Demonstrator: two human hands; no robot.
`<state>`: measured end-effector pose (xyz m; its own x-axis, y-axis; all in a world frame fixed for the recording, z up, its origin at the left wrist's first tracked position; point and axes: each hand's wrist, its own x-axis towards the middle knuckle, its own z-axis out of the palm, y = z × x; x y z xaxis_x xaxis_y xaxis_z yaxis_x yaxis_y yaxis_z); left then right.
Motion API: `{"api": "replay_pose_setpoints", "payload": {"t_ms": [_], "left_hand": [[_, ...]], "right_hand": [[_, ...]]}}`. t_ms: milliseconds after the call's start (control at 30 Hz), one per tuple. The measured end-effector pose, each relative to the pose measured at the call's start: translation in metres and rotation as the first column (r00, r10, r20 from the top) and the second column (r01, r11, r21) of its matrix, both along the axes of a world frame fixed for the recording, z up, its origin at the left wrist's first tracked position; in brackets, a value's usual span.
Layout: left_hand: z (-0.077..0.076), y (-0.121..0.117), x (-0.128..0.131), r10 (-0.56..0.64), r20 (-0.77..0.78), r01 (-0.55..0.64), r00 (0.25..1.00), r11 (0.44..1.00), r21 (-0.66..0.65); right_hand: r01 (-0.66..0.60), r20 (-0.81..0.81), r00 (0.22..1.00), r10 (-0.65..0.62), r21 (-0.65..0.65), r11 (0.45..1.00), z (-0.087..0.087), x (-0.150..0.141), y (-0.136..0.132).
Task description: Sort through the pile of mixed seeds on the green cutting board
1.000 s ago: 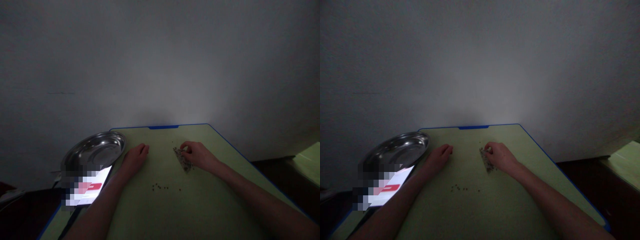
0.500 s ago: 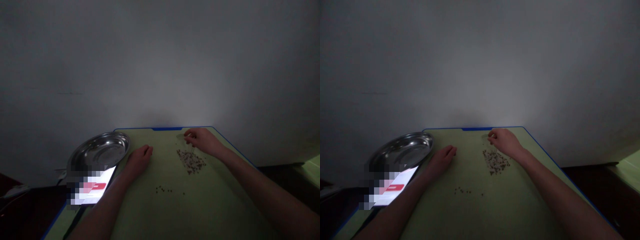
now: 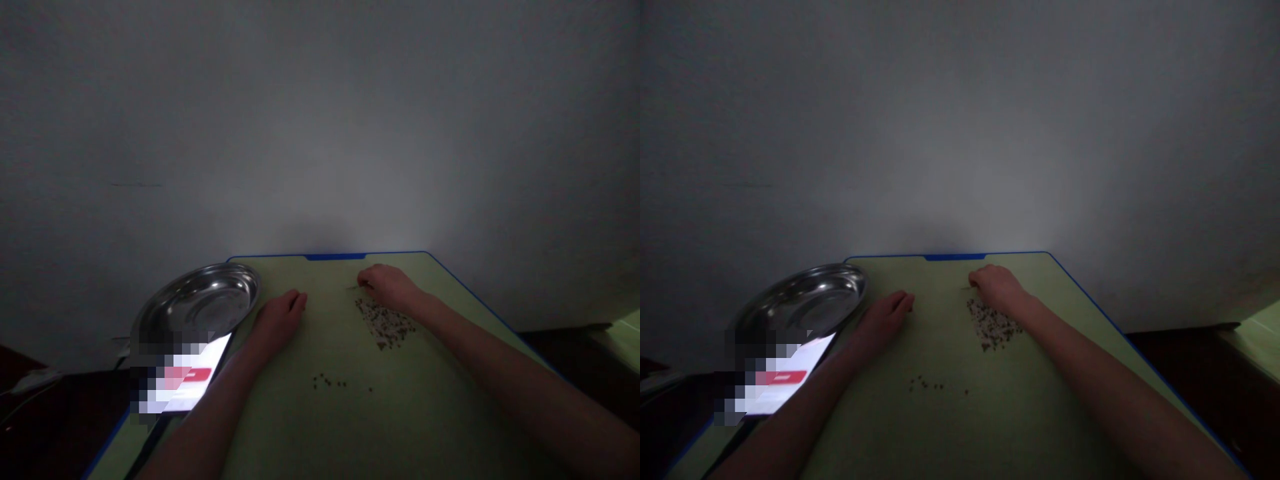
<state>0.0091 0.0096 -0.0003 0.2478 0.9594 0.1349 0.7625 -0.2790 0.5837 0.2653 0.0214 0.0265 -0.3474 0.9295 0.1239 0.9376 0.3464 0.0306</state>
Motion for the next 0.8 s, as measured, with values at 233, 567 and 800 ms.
{"api": "replay_pose_setpoints", "payload": {"t_ms": [233, 567, 800], "left_hand": [[-0.003, 0.003, -0.001, -0.001, 0.03, 0.001, 1.0, 1.0, -0.005], [-0.003, 0.001, -0.001, -0.014, 0.033, 0.015, 0.999, 1.0, -0.01], [-0.002, 0.002, 0.0, -0.006, 0.003, 0.006, 1.0, 1.0, 0.0]], "right_hand": [[0.007, 0.027, 1.0, -0.007, 0.012, 1.0, 0.004, 0.009, -0.019], [0.02, 0.01, 1.0, -0.02, -0.001, 1.0, 0.004, 0.022, -0.033], [0.021, -0.016, 1.0, -0.021, 0.045, 0.999, 0.011, 0.012, -0.022]]}}
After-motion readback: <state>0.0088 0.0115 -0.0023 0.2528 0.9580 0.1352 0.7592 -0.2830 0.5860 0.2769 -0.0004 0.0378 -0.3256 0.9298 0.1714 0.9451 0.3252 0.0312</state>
